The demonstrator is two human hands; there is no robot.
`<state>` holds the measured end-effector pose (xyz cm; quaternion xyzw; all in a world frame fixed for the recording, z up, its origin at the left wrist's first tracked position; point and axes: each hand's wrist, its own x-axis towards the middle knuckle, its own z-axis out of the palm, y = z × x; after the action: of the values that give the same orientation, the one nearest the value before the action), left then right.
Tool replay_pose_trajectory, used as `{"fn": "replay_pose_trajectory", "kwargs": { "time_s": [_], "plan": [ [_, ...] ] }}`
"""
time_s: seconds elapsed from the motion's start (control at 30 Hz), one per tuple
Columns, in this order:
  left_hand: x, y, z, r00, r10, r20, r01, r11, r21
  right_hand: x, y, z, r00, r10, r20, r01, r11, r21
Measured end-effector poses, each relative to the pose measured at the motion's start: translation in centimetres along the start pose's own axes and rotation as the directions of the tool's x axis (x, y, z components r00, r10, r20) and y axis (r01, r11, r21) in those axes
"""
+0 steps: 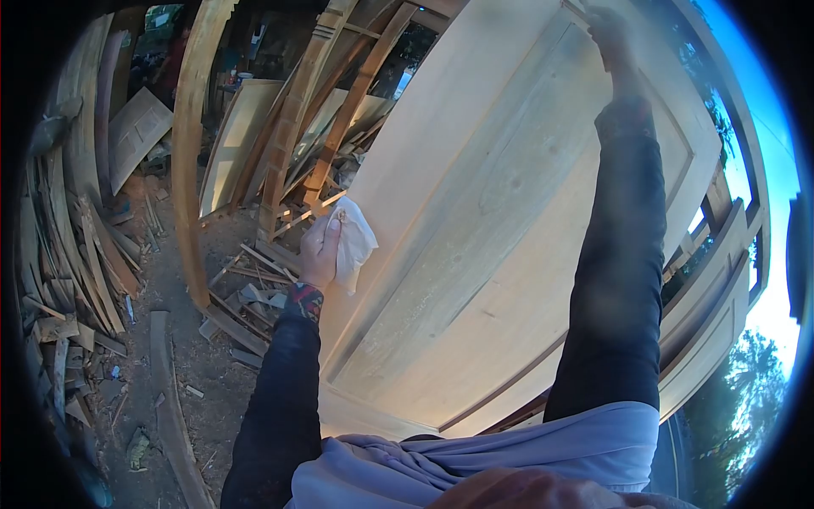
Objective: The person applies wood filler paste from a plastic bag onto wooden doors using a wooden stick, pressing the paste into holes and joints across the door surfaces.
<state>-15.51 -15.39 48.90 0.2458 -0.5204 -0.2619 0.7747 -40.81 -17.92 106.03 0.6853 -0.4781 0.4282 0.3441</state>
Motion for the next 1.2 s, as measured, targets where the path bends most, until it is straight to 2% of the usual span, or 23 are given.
{"fn": "replay_pose_trajectory", "kwargs": {
  "time_s": [0.1, 0.2, 0.3, 0.4, 0.6, 0.67, 0.7, 0.8, 0.9, 1.0, 1.2],
  "plan": [
    [0.2, 0.0, 0.2, 1.0, 0.021, -0.006, -0.021, 1.0, 0.005, -4.5, -7.2, -0.2, 0.99, -0.03, -0.141, 0.007, 0.987, -0.161],
    [0.1, -0.1, -0.1, 1.0, 0.007, 0.018, -0.008, 1.0, 0.03, -3.5, -6.1, 1.3, 0.95, -0.246, -0.194, 0.186, 0.942, -0.281],
    [0.1, 0.0, 0.0, 1.0, 0.005, 0.013, -0.005, 1.0, 0.029, -1.6, -4.6, 2.4, 0.934, -0.354, -0.058, 0.266, 0.792, -0.55],
    [0.1, -0.4, 0.0, 1.0, 0.009, 0.016, -0.01, 1.0, 0.025, -0.1, -3.0, 4.2, 0.938, -0.34, -0.06, 0.215, 0.712, -0.668],
    [0.1, 0.2, -0.1, 1.0, 0.01, 0.01, -0.01, 1.0, 0.027, -0.8, -5.4, 1.6, 0.977, -0.087, 0.192, 0.206, 0.596, -0.776],
    [0.1, 0.0, 0.0, 1.0, 0.0, 0.01, 0.0, 1.0, 0.007, -1.0, -5.1, 1.7, 0.943, -0.311, 0.114, 0.324, 0.793, -0.516],
    [0.0, -0.2, 0.0, 1.0, -0.008, 0.014, 0.008, 1.0, 0.005, -1.2, -4.7, 1.9, 0.913, -0.405, 0.046, 0.393, 0.844, -0.365],
    [0.0, -0.4, 0.0, 0.999, -0.025, 0.025, 0.025, 1.0, -0.009, 0.8, -2.0, 2.6, 0.961, -0.25, 0.115, 0.268, 0.753, -0.601],
    [0.2, 0.1, -0.1, 1.0, -0.015, 0.019, 0.015, 1.0, -0.012, 1.0, -2.1, 1.4, 0.973, -0.189, 0.131, 0.229, 0.81, -0.54],
    [0.1, 0.0, -0.4, 0.999, -0.021, 0.048, 0.019, 0.999, 0.04, 0.7, -3.5, 0.9, 0.978, -0.204, -0.031, 0.171, 0.884, -0.436],
    [0.2, 0.1, -0.5, 0.998, -0.011, 0.064, 0.008, 0.998, 0.056, 2.8, -3.5, 2.4, 0.972, -0.233, -0.031, 0.184, 0.836, -0.516]
  ]
}}
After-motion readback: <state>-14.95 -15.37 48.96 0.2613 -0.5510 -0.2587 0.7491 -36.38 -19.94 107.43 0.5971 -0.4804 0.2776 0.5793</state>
